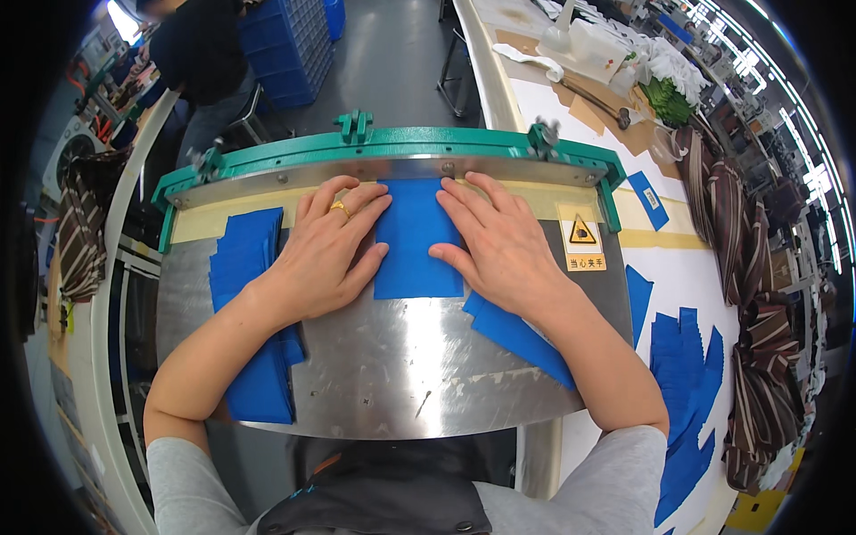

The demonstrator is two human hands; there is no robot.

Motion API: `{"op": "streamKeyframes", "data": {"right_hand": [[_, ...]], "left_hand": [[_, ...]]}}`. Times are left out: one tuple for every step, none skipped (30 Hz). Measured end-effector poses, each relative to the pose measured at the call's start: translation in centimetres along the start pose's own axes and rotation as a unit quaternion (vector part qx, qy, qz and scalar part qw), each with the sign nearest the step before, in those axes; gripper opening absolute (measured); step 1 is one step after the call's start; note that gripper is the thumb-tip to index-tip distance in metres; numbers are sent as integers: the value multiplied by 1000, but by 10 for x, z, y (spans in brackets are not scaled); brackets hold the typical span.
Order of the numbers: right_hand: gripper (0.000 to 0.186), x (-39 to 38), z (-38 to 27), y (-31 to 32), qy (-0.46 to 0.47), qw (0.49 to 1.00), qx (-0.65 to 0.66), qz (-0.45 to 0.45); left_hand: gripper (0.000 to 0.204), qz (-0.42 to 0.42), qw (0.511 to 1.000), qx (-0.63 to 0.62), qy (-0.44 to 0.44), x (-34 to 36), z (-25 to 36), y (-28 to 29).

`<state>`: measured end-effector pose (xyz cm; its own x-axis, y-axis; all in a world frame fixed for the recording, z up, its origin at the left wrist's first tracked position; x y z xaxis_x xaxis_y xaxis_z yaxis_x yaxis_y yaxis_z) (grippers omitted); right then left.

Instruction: Applying glue to leather pieces and then positioning them onto a machine to attach labels.

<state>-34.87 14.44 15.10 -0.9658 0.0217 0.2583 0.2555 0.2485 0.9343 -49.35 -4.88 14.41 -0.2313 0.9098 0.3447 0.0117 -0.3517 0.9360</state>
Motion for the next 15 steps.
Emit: {"op": "streamKeyframes", "data": {"right_hand": [[60,2,-1,1,-4,1000,-1,-5],[60,2,-1,1,-1,1000,-1,-3],[59,0,-1,0,0,1000,1,-2],[57,-1,1,-1,3,1000,2,-1],[57,-1,2,-2,7,1000,1,1],[58,0,3,-2,16,1000,-15,2],[59,0,4,-2,24,999,-31,3],[59,0,4,-2,28,999,-31,5],[55,-1,3,-2,37,999,-30,25],[50,-2,2,-2,48,998,-26,44],[50,-1,0,1,51,997,-24,43],[44,0,-3,8,53,997,10,60],[39,0,-6,14,52,995,42,77],[39,0,-7,17,51,995,42,76],[35,1,-9,19,71,994,52,59]], "left_hand": [[49,1,1000,3,1,-1,0,0],[49,2,1000,1,-3,-1,0,-1],[49,4,1000,-1,-6,-2,0,-2],[49,6,1000,3,-4,-3,0,-3],[49,5,1000,10,-5,-3,0,-3],[49,3,1000,18,-6,-4,0,-3],[49,4,1000,21,-4,-5,0,-2],[49,9,999,34,-12,-6,1,-1],[48,14,999,47,-21,-6,2,0],[48,13,999,49,-17,-6,4,2],[47,12,997,73,-22,-5,6,6],[47,10,995,97,-27,-4,7,11],[47,10,995,95,-27,0,9,16],[46,-49,993,105,-2,3,9,21],[46,-108,987,115,23,5,9,23]]}}
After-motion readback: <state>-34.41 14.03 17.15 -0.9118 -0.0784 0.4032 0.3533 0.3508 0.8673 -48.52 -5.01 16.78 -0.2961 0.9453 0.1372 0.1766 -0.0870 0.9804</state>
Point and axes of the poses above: each hand's wrist, its own x-axis towards the middle knuckle, its own y-axis out of the back of the hand, z = x × y, the point moved 1 cm from there along x, towards the middle knuckle, and after that the axes turned 9 degrees about x, right-handed, at the moved point
